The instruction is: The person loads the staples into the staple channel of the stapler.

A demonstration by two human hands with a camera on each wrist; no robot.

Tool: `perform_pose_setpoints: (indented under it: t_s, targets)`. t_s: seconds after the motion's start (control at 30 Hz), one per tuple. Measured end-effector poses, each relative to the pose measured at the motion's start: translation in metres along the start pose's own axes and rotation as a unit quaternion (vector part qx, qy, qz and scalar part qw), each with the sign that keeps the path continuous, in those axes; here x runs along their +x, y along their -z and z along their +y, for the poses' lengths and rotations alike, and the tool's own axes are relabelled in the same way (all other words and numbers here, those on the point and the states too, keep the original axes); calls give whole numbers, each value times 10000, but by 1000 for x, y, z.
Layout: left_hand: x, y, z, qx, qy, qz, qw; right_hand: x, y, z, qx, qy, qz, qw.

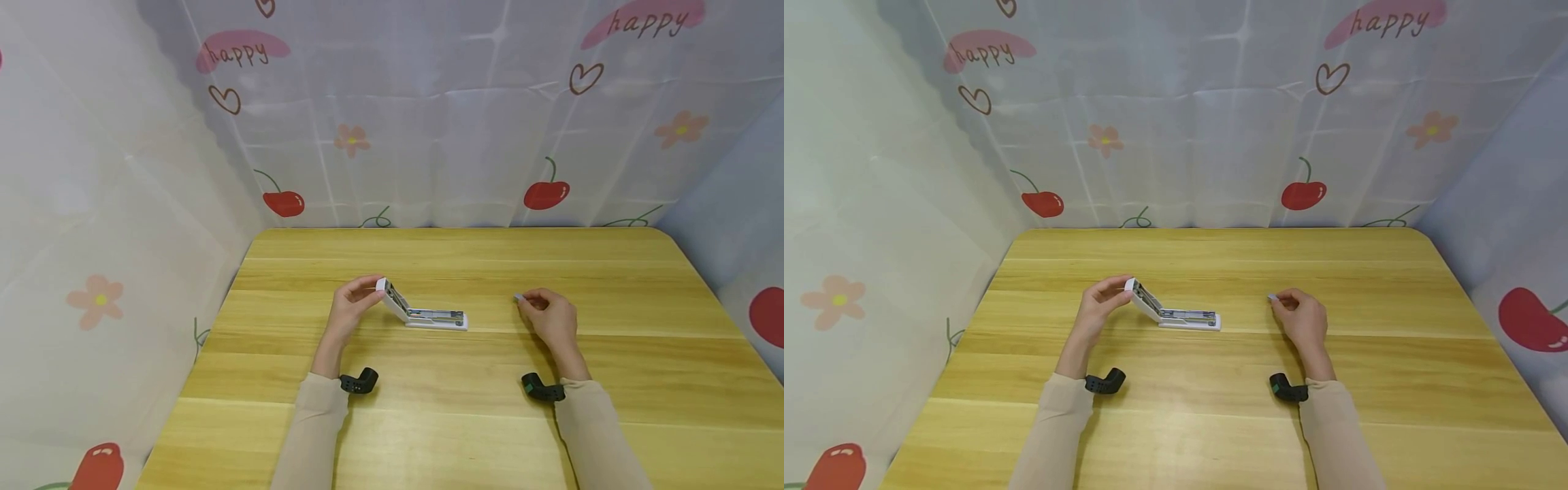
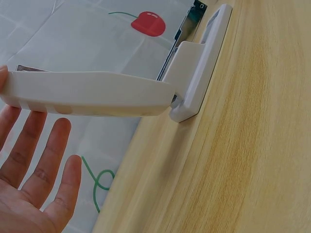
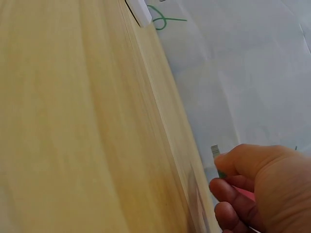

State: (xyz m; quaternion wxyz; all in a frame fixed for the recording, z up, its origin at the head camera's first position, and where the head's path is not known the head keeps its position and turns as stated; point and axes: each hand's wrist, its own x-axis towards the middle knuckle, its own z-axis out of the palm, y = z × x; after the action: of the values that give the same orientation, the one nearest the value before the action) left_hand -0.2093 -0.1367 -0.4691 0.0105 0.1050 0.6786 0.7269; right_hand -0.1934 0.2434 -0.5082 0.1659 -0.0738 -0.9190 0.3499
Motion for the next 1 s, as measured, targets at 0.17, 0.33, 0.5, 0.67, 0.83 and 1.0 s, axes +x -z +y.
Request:
perform_pose_setpoints:
  t_s: [0.17,0.33,0.5,0.67,0.83,1.0]
  targets:
    - [1,0,-1,9,1,4,10000,0,0,-3,162,54,128,9998]
    - [0,0,0,48,17,30,10000,1,-1,-4,398,57,186,9990]
    - [0,0,0,63,37,36,10000,1,-3,-5,715,208,280,9968]
    - [0,0,0,38,28,2,10000,0,-3,-8,852,391,267,9952]
    - [0,0,0,4,13,-31,10000,-2,-3,-12,945,550,266,9936]
    - [0,0,0,-12,41,11,10000,-3,-6,-17,1023,636,187,9925]
